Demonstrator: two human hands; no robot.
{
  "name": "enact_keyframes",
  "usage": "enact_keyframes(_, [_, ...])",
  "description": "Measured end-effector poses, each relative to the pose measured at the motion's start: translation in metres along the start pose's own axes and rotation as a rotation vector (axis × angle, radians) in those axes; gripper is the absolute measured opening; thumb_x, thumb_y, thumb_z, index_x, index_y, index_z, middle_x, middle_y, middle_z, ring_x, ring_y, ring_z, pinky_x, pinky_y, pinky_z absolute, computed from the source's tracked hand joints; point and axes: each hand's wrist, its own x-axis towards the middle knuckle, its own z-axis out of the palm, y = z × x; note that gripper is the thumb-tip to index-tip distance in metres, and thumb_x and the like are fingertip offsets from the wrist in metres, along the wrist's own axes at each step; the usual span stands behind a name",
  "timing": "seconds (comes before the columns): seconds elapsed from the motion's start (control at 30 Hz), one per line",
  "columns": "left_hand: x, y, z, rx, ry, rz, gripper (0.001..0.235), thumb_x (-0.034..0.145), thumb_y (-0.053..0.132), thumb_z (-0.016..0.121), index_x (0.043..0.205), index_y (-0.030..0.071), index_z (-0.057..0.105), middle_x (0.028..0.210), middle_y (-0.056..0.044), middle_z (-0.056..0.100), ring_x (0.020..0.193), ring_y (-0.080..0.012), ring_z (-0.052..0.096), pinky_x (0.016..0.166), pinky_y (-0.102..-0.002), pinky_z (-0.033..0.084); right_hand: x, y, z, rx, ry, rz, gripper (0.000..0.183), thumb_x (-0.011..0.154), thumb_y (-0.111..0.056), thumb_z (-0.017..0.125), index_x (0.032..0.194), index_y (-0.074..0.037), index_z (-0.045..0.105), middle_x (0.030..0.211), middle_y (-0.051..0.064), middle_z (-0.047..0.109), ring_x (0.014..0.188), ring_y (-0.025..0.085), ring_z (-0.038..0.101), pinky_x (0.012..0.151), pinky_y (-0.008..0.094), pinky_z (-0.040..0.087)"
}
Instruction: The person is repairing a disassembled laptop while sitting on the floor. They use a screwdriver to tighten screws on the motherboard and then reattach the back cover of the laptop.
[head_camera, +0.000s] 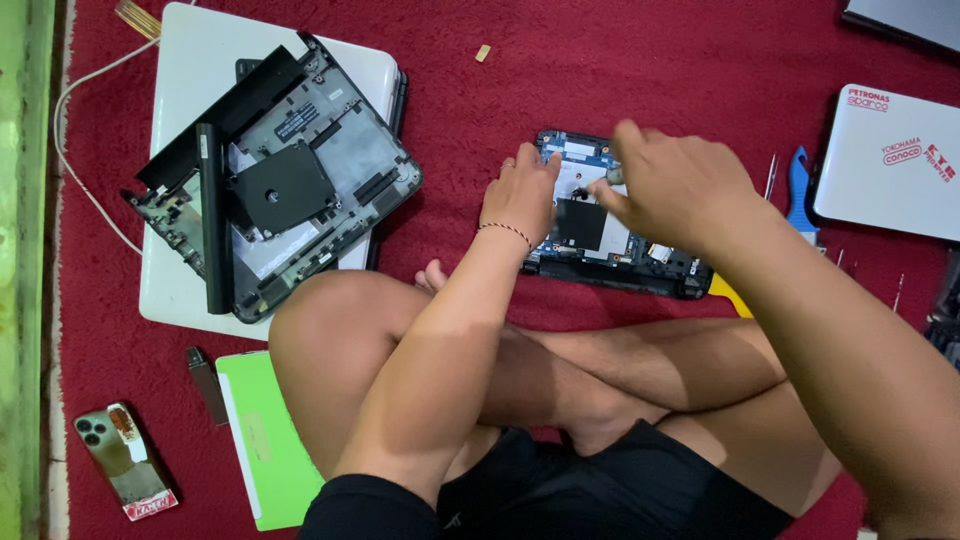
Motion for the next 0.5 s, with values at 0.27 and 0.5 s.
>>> enact_keyframes(0.27, [0.001,-0.001,-0.005,-0.017,-0.022,0.007,0.063,0.090,0.009,0.082,0.151,0.013,0.065,0.133,-0.017,0.058,0.125,-0.0438,0.065,0.095,-0.054,0.063,-0.003,-0.004,-0.011,0.080,0.005,-0.058,0.051,0.105,-0.045,0.061,0.130,-0.001,0.062,0.119,0.030,0.074,0.098,0.054,0.079,0.080,0.064,0.063])
enact_keyframes(0.5, [0.003,-0.007,-0.030,-0.046,-0.140,0.027,0.078,0.085,0.008,0.088,0.157,0.014,0.058,0.138,-0.019,0.060,0.125,-0.0475,0.066,0.097,-0.061,0.062,0.000,-0.007,-0.016,-0.028,-0.090,0.001,0.047,0.110,-0.041,0.051,0.129,-0.002,0.069,0.111,0.027,0.078,0.095,0.046,0.082,0.075,0.057,0.067])
